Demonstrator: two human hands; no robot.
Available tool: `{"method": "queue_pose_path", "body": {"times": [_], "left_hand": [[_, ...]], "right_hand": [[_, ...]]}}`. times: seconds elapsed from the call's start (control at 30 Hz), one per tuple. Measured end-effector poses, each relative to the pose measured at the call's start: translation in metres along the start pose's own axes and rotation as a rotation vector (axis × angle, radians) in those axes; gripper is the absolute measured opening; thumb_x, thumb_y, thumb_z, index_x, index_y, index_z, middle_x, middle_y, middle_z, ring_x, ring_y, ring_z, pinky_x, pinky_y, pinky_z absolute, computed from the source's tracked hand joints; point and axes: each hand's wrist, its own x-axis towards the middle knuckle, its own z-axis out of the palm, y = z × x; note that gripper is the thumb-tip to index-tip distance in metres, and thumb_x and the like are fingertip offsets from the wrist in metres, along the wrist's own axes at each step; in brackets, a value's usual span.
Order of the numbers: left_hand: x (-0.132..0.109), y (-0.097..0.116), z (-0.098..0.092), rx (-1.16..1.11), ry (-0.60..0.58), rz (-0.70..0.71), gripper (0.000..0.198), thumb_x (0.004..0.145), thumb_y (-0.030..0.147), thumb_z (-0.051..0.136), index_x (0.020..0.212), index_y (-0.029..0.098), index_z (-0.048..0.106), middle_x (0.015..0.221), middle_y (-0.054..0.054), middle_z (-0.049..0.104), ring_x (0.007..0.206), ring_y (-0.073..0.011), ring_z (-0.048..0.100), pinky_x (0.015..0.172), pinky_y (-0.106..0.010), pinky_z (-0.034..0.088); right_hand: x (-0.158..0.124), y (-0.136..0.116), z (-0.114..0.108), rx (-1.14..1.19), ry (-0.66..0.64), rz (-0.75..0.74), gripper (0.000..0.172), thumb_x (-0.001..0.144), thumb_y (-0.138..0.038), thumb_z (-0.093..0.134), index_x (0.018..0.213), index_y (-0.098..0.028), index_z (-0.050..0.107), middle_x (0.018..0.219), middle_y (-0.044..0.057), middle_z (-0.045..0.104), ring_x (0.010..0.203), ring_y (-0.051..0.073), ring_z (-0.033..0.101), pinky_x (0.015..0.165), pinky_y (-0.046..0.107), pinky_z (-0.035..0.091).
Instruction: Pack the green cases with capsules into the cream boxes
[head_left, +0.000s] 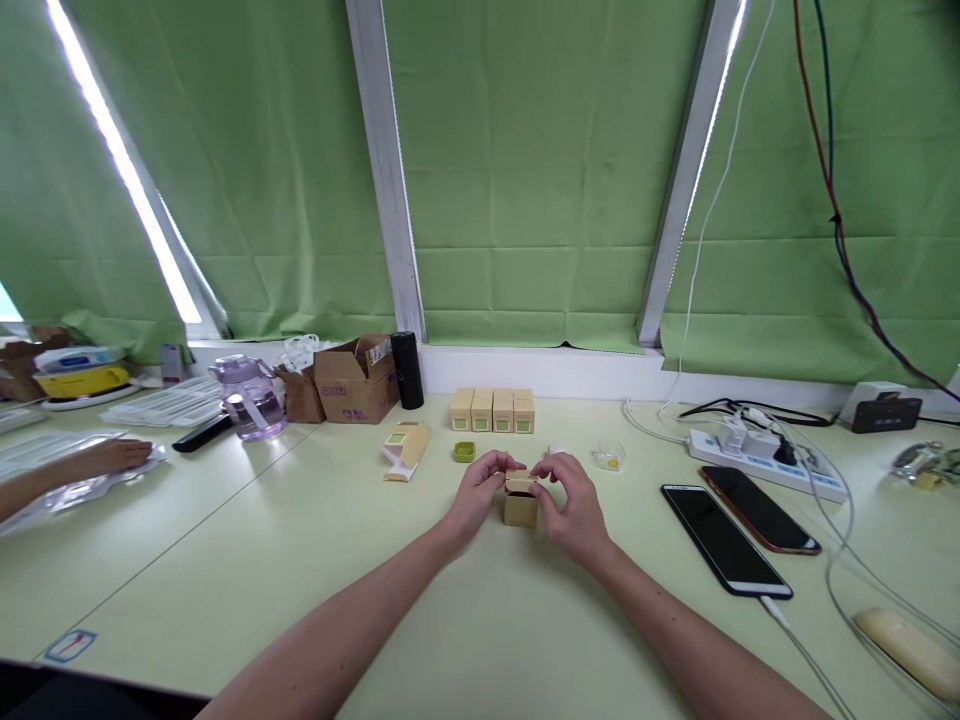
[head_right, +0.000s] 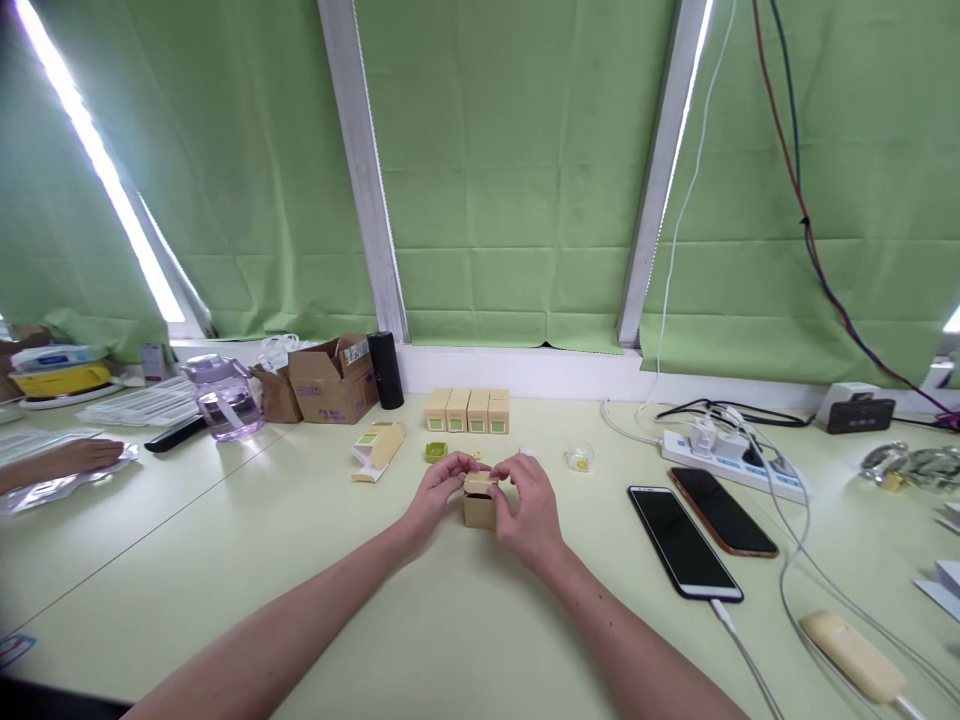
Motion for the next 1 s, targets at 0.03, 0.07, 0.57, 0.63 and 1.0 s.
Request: {"method": "queue_pose_path", "body": {"times": [0.03, 0.07, 0.57, 0.63, 1.0], "left_hand": [[-0.0003, 0.0008, -0.0003, 0.005, 0.001, 0.011, 0.016, 0.086, 0.027, 0.056, 0.093, 0.019, 0.067, 0.104, -0.008, 0.073, 0.1, -0.0227, 0.063, 0.092, -0.036, 0.047], [-0.0006, 0.0015, -0.0004, 0.013, 0.004, 0.022, 0.017, 0.088, 0.029, 0.055, 0.094, 0.019, 0.067, 0.105, -0.008, 0.073, 0.101, -0.0228, 0.063, 0.093, -0.036, 0.046], [-0.0016, -0.0033, 0.0009, 0.088, -0.013, 0.045, 0.027, 0.092, 0.045, 0.063, 0.101, 0.02, 0.064, 0.107, -0.009, 0.07, 0.099, -0.0232, 0.062, 0.089, -0.035, 0.048], [-0.0014, -0.0041, 0.0005, 0.107, -0.017, 0.049, 0.026, 0.091, 0.044, 0.063, 0.101, 0.02, 0.064, 0.106, -0.009, 0.07, 0.099, -0.0234, 0.063, 0.09, -0.036, 0.049], [-0.001, -0.0016, 0.0003, 0.157, -0.006, 0.072, 0.02, 0.089, 0.034, 0.062, 0.102, 0.019, 0.065, 0.107, -0.009, 0.07, 0.1, -0.0238, 0.063, 0.09, -0.036, 0.049]], "right_hand": [[0.0002, -0.0005, -0.0005, -0.017, -0.003, -0.016, 0.013, 0.089, -0.014, 0.058, 0.097, -0.024, 0.06, 0.092, 0.005, 0.064, 0.087, 0.024, 0.057, 0.076, 0.039, 0.047], [0.0005, -0.001, -0.0011, -0.036, -0.008, -0.032, 0.013, 0.089, -0.013, 0.058, 0.096, -0.024, 0.06, 0.091, 0.005, 0.063, 0.087, 0.024, 0.057, 0.076, 0.039, 0.047], [-0.0015, 0.0011, -0.0006, -0.186, -0.028, -0.149, 0.02, 0.083, -0.005, 0.058, 0.091, -0.023, 0.06, 0.091, 0.006, 0.063, 0.086, 0.024, 0.057, 0.073, 0.038, 0.043], [-0.0014, 0.0008, -0.0005, -0.185, -0.028, -0.149, 0.019, 0.083, -0.005, 0.058, 0.091, -0.023, 0.06, 0.091, 0.006, 0.063, 0.085, 0.024, 0.057, 0.073, 0.038, 0.043], [-0.001, -0.001, -0.0008, -0.175, -0.042, -0.154, 0.018, 0.083, -0.005, 0.058, 0.088, -0.023, 0.058, 0.089, 0.005, 0.061, 0.086, 0.025, 0.055, 0.074, 0.039, 0.043]]}}
